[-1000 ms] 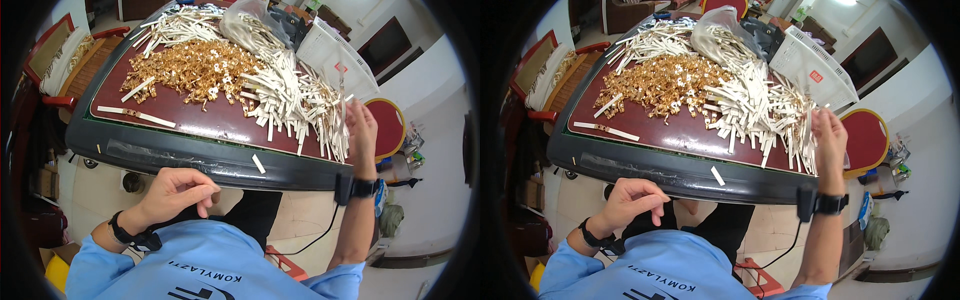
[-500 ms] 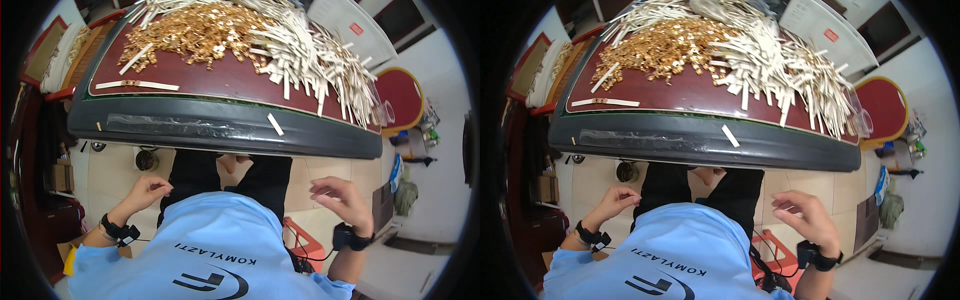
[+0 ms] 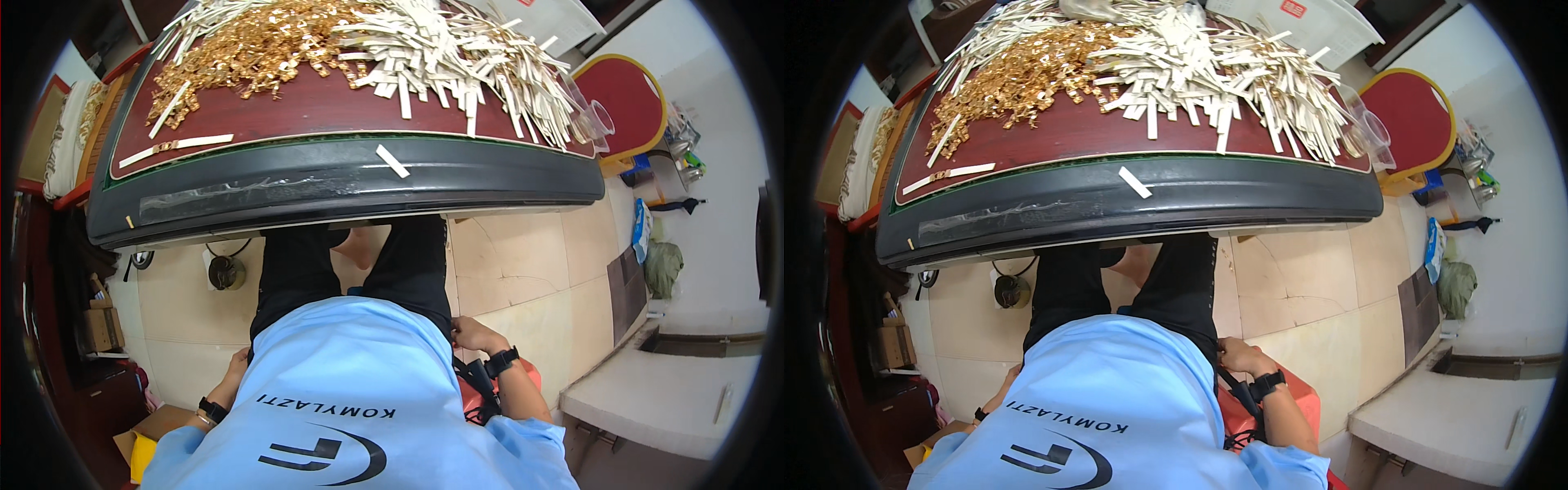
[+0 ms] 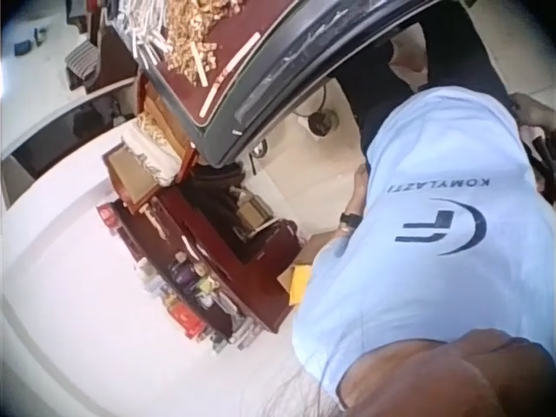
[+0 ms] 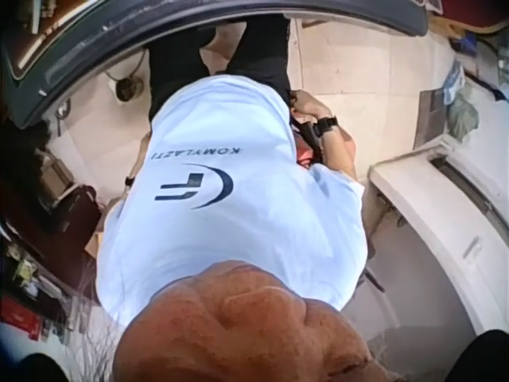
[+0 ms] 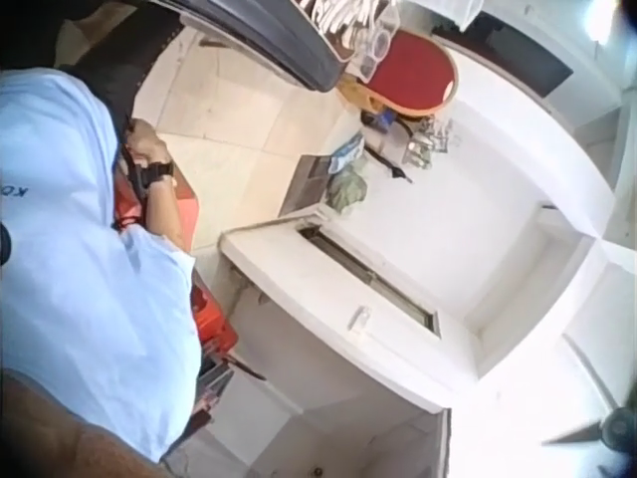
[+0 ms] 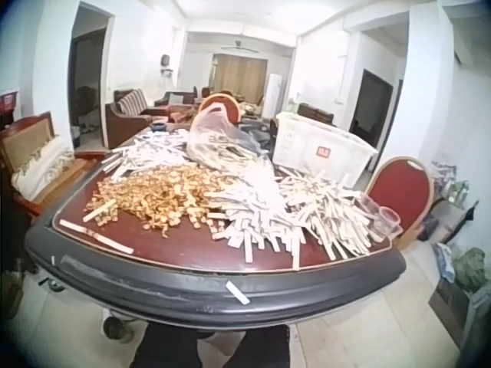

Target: The recorder is attaching small decorative gold-colored ornaments to white shoe straps by hand.

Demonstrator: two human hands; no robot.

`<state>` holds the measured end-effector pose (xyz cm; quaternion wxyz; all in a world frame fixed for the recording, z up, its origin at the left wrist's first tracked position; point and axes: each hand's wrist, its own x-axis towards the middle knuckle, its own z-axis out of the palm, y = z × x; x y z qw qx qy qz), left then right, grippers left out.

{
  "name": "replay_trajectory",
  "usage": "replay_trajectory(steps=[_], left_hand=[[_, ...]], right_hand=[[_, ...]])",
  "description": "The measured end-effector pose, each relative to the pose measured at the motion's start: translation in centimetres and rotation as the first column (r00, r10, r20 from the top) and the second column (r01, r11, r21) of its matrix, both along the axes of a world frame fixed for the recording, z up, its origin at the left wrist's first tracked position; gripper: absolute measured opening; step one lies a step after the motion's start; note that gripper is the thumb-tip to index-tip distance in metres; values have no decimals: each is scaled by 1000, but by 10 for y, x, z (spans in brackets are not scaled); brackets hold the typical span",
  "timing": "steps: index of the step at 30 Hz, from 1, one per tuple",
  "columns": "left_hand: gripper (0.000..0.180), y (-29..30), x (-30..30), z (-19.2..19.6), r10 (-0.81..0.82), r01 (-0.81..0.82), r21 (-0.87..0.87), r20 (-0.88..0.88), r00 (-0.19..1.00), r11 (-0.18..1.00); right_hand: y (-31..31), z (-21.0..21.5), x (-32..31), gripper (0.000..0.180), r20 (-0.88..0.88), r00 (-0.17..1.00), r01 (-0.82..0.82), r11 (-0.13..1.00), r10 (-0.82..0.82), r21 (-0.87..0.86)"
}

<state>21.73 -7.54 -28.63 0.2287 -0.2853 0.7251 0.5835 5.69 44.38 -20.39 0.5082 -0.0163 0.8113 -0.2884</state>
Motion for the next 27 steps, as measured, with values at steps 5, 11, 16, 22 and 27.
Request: replay_trajectory(steps=[5,11,16,22,27], left_hand=[[31,-40,85,-26,-8,3,54,86,996,999],[31,-24,71,-24,-4,-16,110,183,983,994],[30,-10,65,-21,37,-79,142,278,960,987],[30,-6,66,-19,126,-211,178,399,908,961],[30,-8,56,-18,212,-352,206,498,841,913]], right_hand=[[-6,-7,7,31,-45,999,-23,988,30,153],[-11,-16,19,39,-143,985,88,992,-99,-85],[-10,-13,23,41,-4,999,31,999,-31,10],[7,-59,43,62,20,998,65,993,-63,-95],[9,-55,45,89,99,987,145,972,-128,-185]])
